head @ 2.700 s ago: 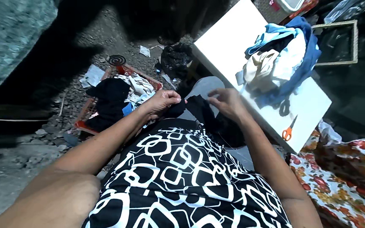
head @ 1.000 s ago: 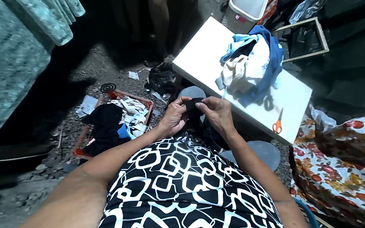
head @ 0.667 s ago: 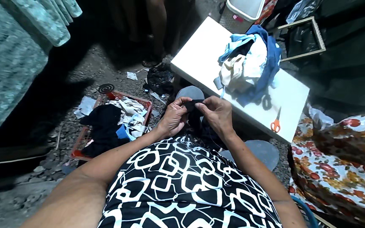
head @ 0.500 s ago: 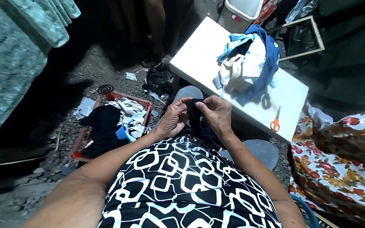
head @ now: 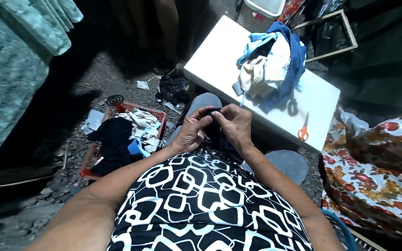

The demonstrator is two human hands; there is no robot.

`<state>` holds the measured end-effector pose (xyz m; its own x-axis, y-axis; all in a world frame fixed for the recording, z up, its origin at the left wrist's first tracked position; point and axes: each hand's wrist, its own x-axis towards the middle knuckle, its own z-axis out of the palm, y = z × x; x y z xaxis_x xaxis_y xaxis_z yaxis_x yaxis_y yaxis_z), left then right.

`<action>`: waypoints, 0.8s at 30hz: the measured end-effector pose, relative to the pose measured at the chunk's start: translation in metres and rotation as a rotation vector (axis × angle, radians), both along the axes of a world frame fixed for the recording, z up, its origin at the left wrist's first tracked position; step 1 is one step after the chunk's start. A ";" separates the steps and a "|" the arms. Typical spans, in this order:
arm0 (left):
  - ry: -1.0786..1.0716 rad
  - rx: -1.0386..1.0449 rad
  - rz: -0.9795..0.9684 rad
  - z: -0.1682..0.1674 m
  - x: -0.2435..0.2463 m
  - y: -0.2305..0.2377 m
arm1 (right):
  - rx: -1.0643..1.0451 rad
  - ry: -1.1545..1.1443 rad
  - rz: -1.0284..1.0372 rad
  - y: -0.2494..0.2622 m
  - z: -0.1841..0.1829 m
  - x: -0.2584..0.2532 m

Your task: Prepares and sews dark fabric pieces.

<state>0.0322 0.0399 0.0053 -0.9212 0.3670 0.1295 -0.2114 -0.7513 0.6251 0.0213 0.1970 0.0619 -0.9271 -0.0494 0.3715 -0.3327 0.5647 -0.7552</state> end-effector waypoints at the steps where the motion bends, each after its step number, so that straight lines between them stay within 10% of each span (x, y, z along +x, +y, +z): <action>1: 0.022 0.000 0.006 -0.001 0.000 0.001 | -0.001 0.000 -0.002 0.000 0.001 0.000; 24: 0.169 -0.172 0.053 -0.002 -0.001 0.002 | -0.151 -0.198 0.020 0.008 0.008 -0.002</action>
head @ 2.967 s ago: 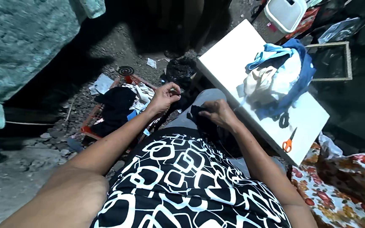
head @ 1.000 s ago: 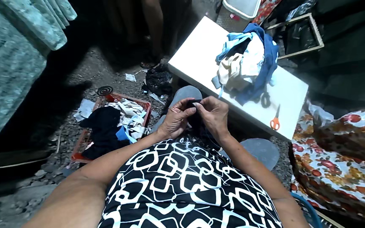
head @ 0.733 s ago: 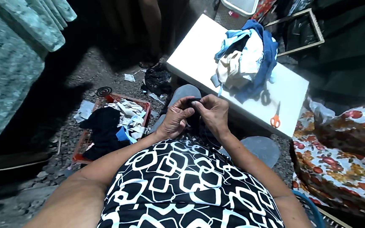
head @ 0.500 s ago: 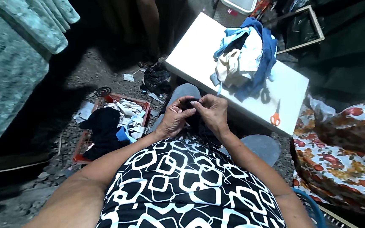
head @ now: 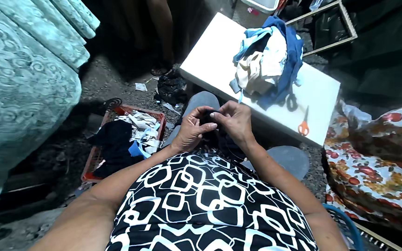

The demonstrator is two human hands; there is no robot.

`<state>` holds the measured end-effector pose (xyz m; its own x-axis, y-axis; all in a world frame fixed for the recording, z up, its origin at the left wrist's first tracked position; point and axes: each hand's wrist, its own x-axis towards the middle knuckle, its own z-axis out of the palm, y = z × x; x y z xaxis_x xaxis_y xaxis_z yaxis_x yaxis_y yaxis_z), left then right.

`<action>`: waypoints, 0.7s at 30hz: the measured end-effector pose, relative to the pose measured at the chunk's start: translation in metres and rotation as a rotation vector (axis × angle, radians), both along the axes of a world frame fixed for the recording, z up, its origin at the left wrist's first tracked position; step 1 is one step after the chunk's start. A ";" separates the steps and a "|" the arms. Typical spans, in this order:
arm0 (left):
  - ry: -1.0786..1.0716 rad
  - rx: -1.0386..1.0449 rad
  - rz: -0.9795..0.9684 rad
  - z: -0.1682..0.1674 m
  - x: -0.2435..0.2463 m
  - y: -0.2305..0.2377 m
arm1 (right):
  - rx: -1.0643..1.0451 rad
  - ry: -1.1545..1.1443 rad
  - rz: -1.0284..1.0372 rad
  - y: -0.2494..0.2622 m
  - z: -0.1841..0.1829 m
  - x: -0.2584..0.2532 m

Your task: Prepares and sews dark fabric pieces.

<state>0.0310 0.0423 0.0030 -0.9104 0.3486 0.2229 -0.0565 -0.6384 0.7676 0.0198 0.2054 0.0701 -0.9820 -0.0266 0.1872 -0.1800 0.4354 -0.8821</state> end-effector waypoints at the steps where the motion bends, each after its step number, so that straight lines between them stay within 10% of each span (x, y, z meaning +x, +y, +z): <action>1: 0.003 -0.033 0.016 0.001 0.001 -0.001 | 0.004 0.001 0.004 0.000 0.001 0.000; 21: -0.122 -0.204 0.042 0.003 0.001 -0.005 | 0.028 -0.129 0.088 0.014 -0.001 0.005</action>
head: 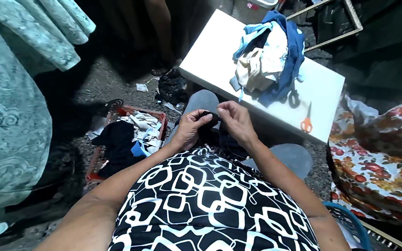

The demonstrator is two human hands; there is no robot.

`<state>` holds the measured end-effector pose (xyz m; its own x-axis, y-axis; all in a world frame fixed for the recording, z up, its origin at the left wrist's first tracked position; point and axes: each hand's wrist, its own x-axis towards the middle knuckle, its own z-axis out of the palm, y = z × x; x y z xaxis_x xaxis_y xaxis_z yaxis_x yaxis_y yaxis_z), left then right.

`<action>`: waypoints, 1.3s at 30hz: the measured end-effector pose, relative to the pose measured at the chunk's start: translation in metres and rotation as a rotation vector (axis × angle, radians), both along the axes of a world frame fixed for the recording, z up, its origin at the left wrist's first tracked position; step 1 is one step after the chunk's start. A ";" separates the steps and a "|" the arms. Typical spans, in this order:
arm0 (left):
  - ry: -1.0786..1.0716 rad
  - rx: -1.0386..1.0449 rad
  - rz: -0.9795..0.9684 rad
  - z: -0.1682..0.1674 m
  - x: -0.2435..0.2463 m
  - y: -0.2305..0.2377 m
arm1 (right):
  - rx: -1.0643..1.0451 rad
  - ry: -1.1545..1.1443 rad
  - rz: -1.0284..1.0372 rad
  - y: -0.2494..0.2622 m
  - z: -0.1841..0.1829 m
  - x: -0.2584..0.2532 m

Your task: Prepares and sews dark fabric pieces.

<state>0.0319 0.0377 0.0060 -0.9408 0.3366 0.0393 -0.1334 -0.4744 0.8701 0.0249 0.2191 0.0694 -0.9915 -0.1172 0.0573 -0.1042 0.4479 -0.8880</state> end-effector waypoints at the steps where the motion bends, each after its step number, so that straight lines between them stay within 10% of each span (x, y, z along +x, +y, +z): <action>1: -0.011 -0.002 0.004 0.004 0.002 -0.003 | 0.062 0.006 0.016 0.002 0.003 0.002; 13: 0.066 -0.113 0.055 0.035 0.017 -0.017 | 0.297 0.322 0.040 -0.003 0.020 0.032; 39: 0.216 -0.259 0.161 0.025 0.014 -0.014 | 0.300 0.255 -0.021 -0.011 0.008 0.034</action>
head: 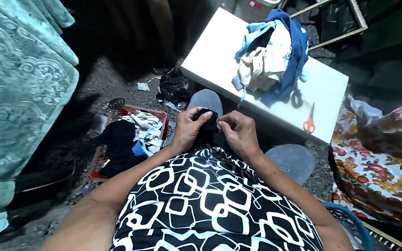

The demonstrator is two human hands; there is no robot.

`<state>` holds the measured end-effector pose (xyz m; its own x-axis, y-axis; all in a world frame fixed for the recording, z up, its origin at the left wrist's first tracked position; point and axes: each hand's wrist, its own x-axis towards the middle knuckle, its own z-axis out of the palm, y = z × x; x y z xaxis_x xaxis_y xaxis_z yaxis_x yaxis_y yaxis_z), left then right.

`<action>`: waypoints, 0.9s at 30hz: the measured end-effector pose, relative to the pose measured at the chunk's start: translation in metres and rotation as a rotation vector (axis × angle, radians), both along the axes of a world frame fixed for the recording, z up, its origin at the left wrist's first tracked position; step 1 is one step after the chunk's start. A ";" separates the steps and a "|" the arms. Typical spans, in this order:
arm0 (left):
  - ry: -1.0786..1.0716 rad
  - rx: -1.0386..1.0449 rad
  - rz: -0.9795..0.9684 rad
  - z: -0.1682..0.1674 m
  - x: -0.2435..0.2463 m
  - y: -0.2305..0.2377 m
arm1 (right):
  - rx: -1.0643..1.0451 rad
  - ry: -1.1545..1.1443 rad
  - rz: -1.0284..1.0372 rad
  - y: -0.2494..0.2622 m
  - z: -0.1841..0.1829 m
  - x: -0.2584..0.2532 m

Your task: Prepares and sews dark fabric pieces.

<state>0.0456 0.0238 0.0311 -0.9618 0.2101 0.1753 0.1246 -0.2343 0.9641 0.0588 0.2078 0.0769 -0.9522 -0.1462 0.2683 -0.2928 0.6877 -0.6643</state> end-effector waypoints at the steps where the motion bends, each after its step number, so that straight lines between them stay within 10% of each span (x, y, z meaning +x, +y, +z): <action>1: 0.005 0.011 0.016 -0.007 -0.005 0.004 | -0.001 -0.003 0.000 0.000 0.000 0.000; 17: 0.397 -0.156 0.049 -0.004 0.001 -0.001 | -0.037 0.000 -0.050 0.002 -0.006 -0.002; 27: 0.285 -0.088 0.059 -0.005 -0.005 0.009 | 0.046 0.100 0.045 0.008 -0.008 -0.003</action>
